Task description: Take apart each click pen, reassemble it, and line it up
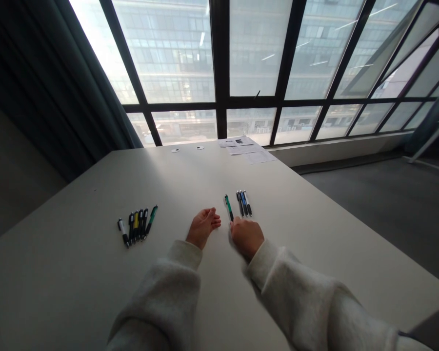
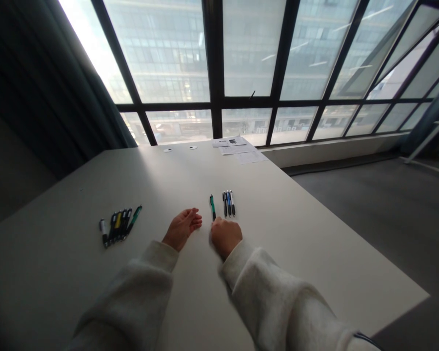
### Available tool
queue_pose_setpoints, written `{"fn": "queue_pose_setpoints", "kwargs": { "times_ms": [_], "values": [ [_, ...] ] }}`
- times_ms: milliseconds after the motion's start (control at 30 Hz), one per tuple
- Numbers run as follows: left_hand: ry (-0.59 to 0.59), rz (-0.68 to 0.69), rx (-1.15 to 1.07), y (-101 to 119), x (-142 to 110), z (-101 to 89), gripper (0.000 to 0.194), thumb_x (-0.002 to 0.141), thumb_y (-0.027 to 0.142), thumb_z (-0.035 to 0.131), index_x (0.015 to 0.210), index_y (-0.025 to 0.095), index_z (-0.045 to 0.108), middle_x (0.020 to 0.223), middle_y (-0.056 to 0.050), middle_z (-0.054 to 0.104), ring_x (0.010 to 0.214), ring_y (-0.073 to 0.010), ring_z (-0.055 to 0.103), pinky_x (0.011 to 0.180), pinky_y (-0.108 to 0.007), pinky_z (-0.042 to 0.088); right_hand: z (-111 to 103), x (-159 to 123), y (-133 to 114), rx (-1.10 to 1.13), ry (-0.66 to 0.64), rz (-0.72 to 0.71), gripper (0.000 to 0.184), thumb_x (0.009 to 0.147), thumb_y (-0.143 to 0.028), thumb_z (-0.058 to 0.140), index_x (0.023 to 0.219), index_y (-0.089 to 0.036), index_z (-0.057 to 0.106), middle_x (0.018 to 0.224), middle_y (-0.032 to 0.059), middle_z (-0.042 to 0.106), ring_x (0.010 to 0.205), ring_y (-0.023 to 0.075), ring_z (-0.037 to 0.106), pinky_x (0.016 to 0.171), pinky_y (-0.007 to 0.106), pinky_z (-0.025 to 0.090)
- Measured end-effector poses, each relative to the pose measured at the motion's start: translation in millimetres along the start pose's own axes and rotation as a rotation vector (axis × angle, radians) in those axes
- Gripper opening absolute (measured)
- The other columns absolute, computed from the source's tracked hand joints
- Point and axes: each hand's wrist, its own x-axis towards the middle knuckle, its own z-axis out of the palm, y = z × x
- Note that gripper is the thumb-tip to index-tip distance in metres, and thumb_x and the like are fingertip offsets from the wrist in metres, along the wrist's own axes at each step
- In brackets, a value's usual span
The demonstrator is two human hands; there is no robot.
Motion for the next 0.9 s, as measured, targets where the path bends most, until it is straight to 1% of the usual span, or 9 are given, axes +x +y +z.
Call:
{"fn": "queue_pose_setpoints", "kwargs": {
  "times_ms": [133, 300, 567, 733, 900],
  "values": [
    [-0.01, -0.006, -0.004, -1, 1, 0.2, 0.041, 0.069, 0.046, 0.077, 0.081, 0.012, 0.058, 0.064, -0.001, 0.063, 0.053, -0.0083, 0.059, 0.056, -0.022, 0.051, 3, 10, -2, 0.0, 0.002, 0.043, 0.033, 0.099, -0.027, 0.033, 0.098, -0.009, 0.06, 0.085, 0.0185, 0.071, 0.08, 0.0276, 0.072, 0.068, 0.033, 0.051],
    [-0.021, -0.009, -0.009, -2, 1, -0.8, 0.041, 0.068, 0.047, 0.077, 0.079, 0.012, 0.058, 0.063, -0.001, 0.063, 0.053, -0.0082, 0.058, 0.054, -0.022, 0.049, 3, 15, 1, -0.006, 0.004, 0.084, 0.033, 0.099, -0.024, 0.032, 0.099, -0.007, 0.061, 0.087, 0.0205, 0.071, 0.082, 0.0284, 0.072, 0.069, 0.034, 0.052],
    [-0.033, -0.008, -0.016, -2, 0, -1.3, 0.043, 0.066, 0.048, 0.078, 0.079, 0.012, 0.058, 0.062, 0.0, 0.063, 0.053, -0.0082, 0.058, 0.054, -0.021, 0.048, 3, 20, 5, -0.003, 0.001, 0.105, 0.033, 0.098, -0.024, 0.032, 0.099, -0.009, 0.061, 0.087, 0.0201, 0.072, 0.081, 0.0296, 0.072, 0.067, 0.036, 0.053],
    [-0.032, -0.006, -0.016, -1, 0, -1.3, 0.042, 0.068, 0.047, 0.078, 0.079, 0.012, 0.058, 0.062, -0.001, 0.063, 0.053, -0.0083, 0.058, 0.054, -0.022, 0.047, 3, 22, 9, 0.01, 0.0, 0.115, 0.032, 0.099, -0.025, 0.032, 0.098, -0.009, 0.061, 0.085, 0.0196, 0.072, 0.079, 0.0283, 0.073, 0.067, 0.035, 0.053],
    [-0.037, -0.009, -0.017, -1, 0, -1.4, 0.043, 0.067, 0.048, 0.078, 0.08, 0.012, 0.058, 0.063, -0.001, 0.063, 0.053, -0.0085, 0.058, 0.054, -0.022, 0.047, 2, 22, 13, 0.023, 0.001, 0.124, 0.032, 0.099, -0.027, 0.033, 0.098, -0.009, 0.06, 0.086, 0.0192, 0.072, 0.08, 0.029, 0.073, 0.068, 0.035, 0.053]
  ]
}}
